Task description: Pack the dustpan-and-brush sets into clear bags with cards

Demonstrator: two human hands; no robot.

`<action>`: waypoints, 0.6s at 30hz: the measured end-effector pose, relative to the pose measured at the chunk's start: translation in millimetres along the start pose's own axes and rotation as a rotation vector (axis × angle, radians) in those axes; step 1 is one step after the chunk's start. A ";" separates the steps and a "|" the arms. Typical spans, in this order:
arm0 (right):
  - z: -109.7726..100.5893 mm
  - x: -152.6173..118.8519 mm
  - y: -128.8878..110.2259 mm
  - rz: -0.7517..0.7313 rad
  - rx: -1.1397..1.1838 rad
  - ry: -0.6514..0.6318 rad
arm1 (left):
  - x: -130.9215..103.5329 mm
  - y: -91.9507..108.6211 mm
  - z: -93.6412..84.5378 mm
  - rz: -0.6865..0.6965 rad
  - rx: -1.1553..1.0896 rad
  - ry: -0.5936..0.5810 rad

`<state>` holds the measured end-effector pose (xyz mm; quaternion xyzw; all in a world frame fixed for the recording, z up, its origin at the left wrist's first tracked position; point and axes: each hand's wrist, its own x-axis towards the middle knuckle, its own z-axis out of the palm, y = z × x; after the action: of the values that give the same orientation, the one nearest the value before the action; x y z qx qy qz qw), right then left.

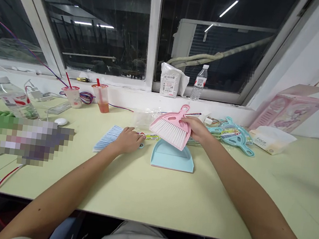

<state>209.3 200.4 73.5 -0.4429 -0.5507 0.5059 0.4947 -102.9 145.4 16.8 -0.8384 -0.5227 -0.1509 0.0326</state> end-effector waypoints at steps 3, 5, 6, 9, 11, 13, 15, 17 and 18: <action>2.3 -2.3 -1.4 0.070 0.111 -0.043 | 0.5 1.9 -2.0 0.013 0.075 -0.041; 1.9 -2.0 -1.5 0.081 0.114 -0.041 | 1.0 3.8 -3.7 0.015 0.135 -0.062; 1.3 -1.5 -1.3 0.081 0.114 -0.041 | 1.3 4.7 -4.4 0.017 0.166 -0.072; -0.8 -0.1 -0.6 0.077 0.116 -0.046 | 1.9 6.6 -5.1 0.057 0.243 -0.100; -1.6 0.2 -0.6 0.079 0.113 -0.041 | 2.3 7.1 -4.5 0.096 0.286 -0.116; -1.7 -0.2 -1.2 0.083 0.108 -0.035 | 2.9 7.1 -3.3 0.105 0.320 -0.121; -1.3 -1.0 -1.9 0.084 0.107 -0.035 | 3.6 6.9 -1.8 0.076 0.321 -0.111; -0.8 -1.8 -2.6 0.084 0.105 -0.033 | 4.3 6.6 -0.1 0.026 0.274 -0.084; -0.5 -2.0 -2.8 0.084 0.102 -0.031 | 4.7 6.4 0.9 0.001 0.235 -0.064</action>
<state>210.1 198.2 76.1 -0.4318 -0.5126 0.5605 0.4864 -95.1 146.8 17.9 -0.8335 -0.5371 -0.0618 0.1139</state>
